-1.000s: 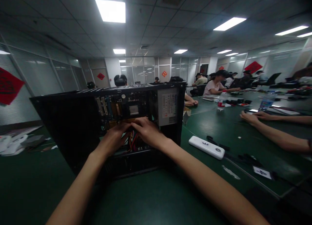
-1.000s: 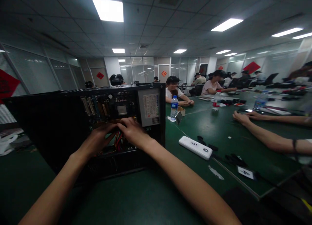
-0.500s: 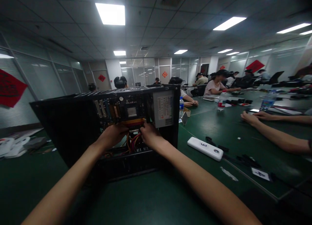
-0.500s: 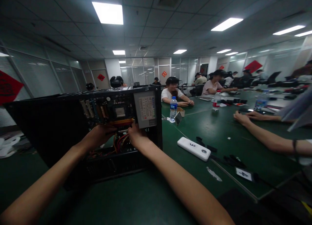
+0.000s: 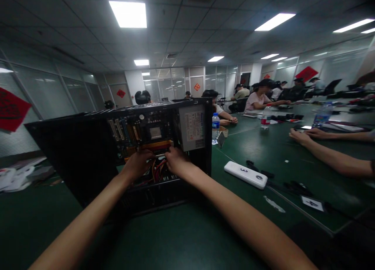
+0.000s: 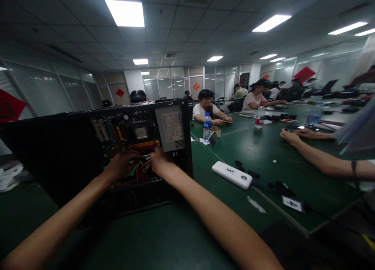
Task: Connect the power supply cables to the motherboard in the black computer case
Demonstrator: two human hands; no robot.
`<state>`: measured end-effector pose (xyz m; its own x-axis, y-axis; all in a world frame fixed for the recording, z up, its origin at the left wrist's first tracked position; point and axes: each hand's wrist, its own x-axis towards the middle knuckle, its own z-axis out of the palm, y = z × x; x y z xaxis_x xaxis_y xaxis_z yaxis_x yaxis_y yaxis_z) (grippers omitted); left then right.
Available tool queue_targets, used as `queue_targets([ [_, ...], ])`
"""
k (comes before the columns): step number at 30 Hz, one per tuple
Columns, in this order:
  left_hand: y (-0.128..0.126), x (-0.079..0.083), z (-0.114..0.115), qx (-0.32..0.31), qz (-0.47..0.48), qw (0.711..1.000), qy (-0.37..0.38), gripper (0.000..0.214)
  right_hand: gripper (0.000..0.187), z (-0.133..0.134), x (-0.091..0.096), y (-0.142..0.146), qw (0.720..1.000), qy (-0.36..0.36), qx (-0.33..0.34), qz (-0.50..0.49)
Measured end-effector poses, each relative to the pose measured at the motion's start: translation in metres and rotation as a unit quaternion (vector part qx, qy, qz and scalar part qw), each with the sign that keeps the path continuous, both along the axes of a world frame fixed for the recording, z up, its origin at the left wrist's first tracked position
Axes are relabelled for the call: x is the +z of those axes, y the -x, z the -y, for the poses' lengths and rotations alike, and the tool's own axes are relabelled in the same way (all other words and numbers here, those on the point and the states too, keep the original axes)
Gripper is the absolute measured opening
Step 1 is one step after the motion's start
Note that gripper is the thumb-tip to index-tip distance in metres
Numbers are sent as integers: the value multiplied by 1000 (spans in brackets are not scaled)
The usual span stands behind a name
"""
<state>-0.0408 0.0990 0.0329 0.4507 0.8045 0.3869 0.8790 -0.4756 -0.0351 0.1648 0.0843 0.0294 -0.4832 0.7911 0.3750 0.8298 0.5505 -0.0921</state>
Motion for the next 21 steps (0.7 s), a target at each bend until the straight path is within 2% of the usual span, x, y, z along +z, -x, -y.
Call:
queue_targets([
  [6, 1, -3, 1, -4, -31, 1000, -5, 26, 25, -1, -3, -1, 1000, 1, 8, -5],
  [13, -2, -2, 4, 8, -6, 1000, -7, 28, 26, -1, -4, -1, 1000, 0, 8, 1],
  [21, -4, 2, 9, 13, -28, 1000, 1, 33, 25, 4, -1, -2, 1000, 9, 11, -10],
])
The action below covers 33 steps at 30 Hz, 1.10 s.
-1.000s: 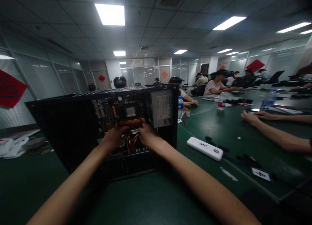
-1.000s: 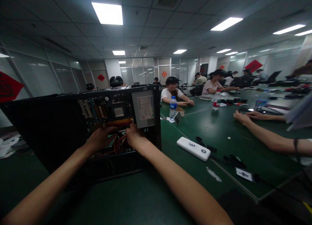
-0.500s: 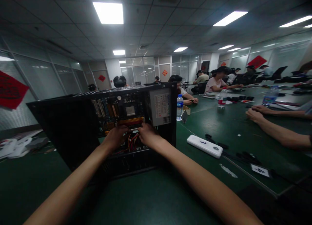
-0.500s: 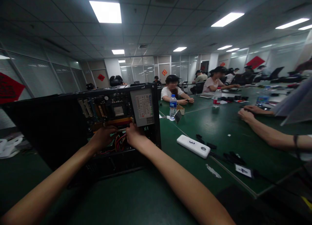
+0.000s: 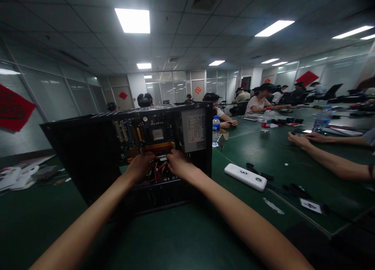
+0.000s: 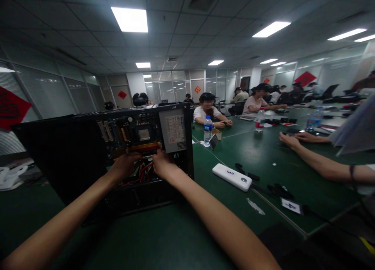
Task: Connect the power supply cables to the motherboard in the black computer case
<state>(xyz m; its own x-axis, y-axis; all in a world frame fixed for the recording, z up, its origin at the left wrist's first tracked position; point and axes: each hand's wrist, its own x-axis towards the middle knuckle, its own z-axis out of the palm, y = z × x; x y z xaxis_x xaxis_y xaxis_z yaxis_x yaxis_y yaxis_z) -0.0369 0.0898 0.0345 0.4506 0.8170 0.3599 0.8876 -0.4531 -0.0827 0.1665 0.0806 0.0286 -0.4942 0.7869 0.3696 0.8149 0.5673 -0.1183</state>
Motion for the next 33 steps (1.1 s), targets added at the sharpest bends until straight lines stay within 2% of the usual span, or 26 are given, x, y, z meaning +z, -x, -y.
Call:
queue_targets([
  [16, 1, -3, -5, 4, 17, 1000, 6, 27, 25, -2, -4, 5, 1000, -11, 1, 8],
  [25, 7, -8, -14, -1, 73, 997, 15, 25, 24, -2, -4, 5, 1000, -8, 4, 11],
  [33, 6, -10, -12, -23, 31, 999, -13, 27, 25, -1, -2, 5, 1000, -6, 6, 13],
])
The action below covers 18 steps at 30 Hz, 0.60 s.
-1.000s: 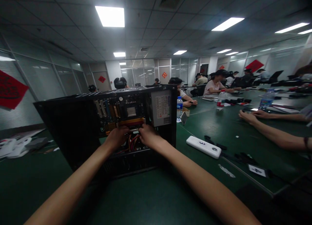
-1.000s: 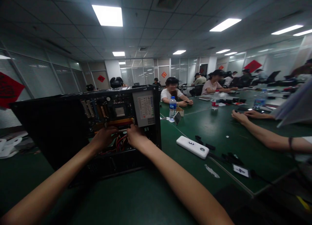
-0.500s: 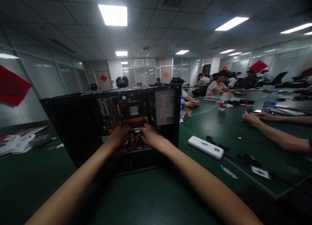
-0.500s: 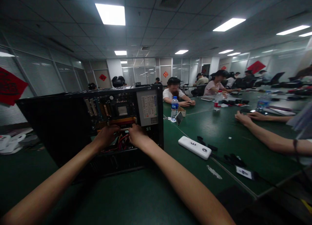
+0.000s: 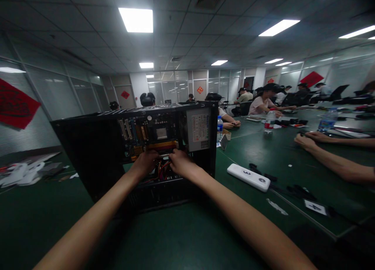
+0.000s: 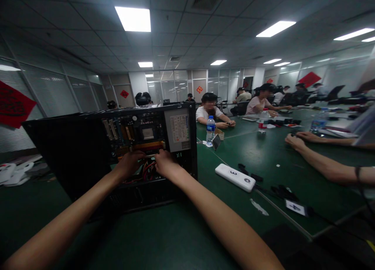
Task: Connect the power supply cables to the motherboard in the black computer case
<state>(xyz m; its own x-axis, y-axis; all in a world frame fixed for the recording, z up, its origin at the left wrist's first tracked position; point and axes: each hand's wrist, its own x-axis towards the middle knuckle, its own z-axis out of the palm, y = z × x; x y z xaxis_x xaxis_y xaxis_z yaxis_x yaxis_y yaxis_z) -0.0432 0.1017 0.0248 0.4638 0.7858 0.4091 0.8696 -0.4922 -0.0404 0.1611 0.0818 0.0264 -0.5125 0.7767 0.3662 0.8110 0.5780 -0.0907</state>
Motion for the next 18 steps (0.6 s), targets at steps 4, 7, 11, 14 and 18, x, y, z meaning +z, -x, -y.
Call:
queue_targets([
  [4, 0, 0, -2, -4, 3, 1000, 4, 29, 25, -1, -1, 0, 1000, 3, 0, -2],
  [7, 0, 1, -2, -10, 18, 1000, 7, 28, 25, -2, -2, 0, 1000, -1, 5, -5],
  [11, 0, 1, -2, -6, 12, 1000, 8, 27, 24, -3, -3, -1, 1000, 0, 5, -11],
  [14, 1, 0, -3, -2, 8, 1000, 3, 28, 25, -4, -3, -1, 1000, 0, 5, -9],
  [18, 0, 1, -4, -5, 10, 1000, 10, 26, 26, -3, -3, -1, 1000, 0, 6, -8],
])
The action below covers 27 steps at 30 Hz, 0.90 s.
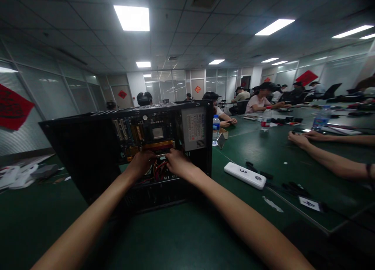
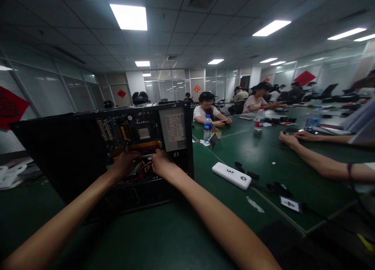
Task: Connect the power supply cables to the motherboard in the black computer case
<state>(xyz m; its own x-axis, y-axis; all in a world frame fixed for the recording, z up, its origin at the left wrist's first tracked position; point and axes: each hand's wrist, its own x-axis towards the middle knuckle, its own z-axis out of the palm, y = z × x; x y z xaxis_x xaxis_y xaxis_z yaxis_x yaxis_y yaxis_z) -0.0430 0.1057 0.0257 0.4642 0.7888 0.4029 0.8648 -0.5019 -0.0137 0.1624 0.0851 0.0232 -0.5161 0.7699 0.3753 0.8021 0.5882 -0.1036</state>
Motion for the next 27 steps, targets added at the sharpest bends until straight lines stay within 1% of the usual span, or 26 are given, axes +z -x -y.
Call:
queue_targets([
  [9, -8, 10, 11, 56, -54, 997, 12, 28, 24, 1, 1, -1, 1000, 8, 3, -13],
  [14, -10, 13, 6, 63, -83, 994, 39, 27, 21, -1, 0, -1, 999, -4, 24, -22],
  [17, -11, 14, 3, 64, -73, 994, 45, 25, 21, -3, -1, 0, 999, -3, 29, -15],
  [23, -6, 8, 1, 67, -39, 996, 34, 28, 27, -7, -3, 3, 999, -15, 42, 3],
  [27, 1, 2, -3, 49, -22, 998, 32, 27, 26, -10, 3, 8, 996, -44, 56, 48],
])
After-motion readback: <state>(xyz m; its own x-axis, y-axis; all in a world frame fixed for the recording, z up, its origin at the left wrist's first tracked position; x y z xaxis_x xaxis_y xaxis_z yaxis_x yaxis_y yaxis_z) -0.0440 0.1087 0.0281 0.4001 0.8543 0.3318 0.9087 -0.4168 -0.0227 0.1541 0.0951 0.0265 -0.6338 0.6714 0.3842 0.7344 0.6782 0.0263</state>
